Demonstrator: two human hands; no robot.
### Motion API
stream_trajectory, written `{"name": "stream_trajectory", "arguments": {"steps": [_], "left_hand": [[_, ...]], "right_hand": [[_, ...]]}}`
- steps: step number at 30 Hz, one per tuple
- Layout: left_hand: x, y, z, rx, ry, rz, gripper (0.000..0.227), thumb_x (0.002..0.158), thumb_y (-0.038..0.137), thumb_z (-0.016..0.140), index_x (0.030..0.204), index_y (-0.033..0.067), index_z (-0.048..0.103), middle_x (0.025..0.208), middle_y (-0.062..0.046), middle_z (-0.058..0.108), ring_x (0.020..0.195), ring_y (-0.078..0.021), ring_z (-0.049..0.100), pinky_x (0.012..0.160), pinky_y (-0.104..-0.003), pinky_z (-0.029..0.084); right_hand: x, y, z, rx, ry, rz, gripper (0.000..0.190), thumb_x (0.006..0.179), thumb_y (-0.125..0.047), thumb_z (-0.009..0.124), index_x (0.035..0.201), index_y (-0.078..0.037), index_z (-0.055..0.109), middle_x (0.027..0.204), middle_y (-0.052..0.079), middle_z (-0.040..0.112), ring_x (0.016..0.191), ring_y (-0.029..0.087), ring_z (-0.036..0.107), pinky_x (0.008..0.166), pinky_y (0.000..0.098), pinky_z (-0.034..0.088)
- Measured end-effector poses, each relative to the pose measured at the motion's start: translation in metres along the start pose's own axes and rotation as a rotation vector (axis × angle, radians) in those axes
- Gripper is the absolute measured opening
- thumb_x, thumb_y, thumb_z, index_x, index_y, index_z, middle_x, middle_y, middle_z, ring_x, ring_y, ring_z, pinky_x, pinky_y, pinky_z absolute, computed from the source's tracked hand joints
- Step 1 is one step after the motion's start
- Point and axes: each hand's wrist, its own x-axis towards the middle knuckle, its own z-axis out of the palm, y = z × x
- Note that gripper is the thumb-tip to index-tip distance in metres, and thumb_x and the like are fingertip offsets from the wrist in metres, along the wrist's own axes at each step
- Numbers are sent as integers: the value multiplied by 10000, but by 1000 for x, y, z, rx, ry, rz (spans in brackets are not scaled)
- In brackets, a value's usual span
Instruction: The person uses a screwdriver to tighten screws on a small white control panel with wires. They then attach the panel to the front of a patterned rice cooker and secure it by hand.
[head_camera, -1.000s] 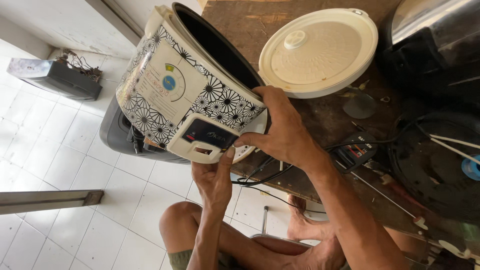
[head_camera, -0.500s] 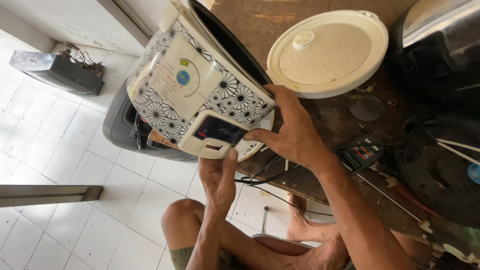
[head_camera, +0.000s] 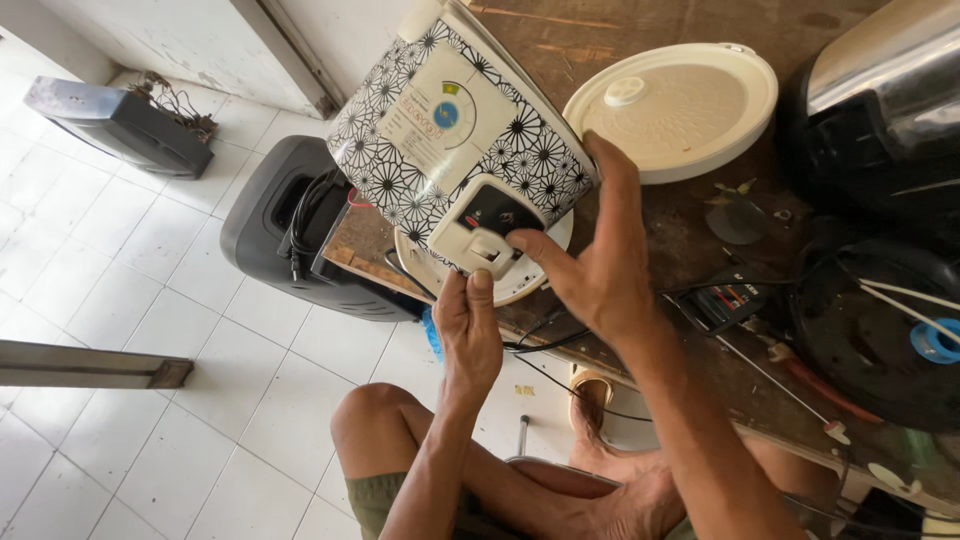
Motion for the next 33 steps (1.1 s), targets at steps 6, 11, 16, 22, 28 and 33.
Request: {"name": "stream_trajectory", "arguments": {"steps": [6,11,16,22,28,33], "left_hand": [[5,7,-1,-206,44,-46,227,1078,278,755,1030,62,706,807,68,624,762,-12,483,657,-209,400],[6,11,-2,-262,63,-108,154,1024,155,837,1098,28,793,877,-43,765,855,-74,630,779,-284,572],[9,-8,-4,-301,12,-131,225,1015,174,840,1172,22,784,943,-47,798,890,-76,688,832,-291,611],[6,4,2,-268,27,-120,181,1012,191,851,1119,51,810,837,-10,738,823,-58,624,783,-275,590],[-1,32,12,-228,67,-107,157,1028,194,832,1089,50,822,760,-16,685,776,-76,586,729,-290,580],[-6,-19,13,-194,72,-97,130,1062,163,789,1028,38,804,701,-88,707,630,-167,653,657,-327,598]], "right_hand": [[-54,-25,27,-234,164,-249,244,1126,-101,623,1286,-42,796,1609,317,450,1565,469,429,1335,602,396],[-62,-28,50,-130,171,-237,293,1125,-83,614,1378,-53,757,1670,335,407,1576,542,412,1301,658,352],[-71,-27,57,-97,184,-147,347,1126,-91,606,1460,-82,699,1715,301,387,1581,474,436,1247,540,416],[-67,-22,55,-66,203,-87,299,1083,-48,648,1367,-87,729,1688,268,403,1558,465,451,1223,527,426],[-54,-19,33,-100,230,-162,330,1058,-131,744,1370,-54,669,1591,288,482,1509,512,472,1254,608,380],[-42,-30,29,-137,201,-219,667,1033,-266,846,1572,-18,543,1605,300,478,1471,505,512,1265,625,395]]}}
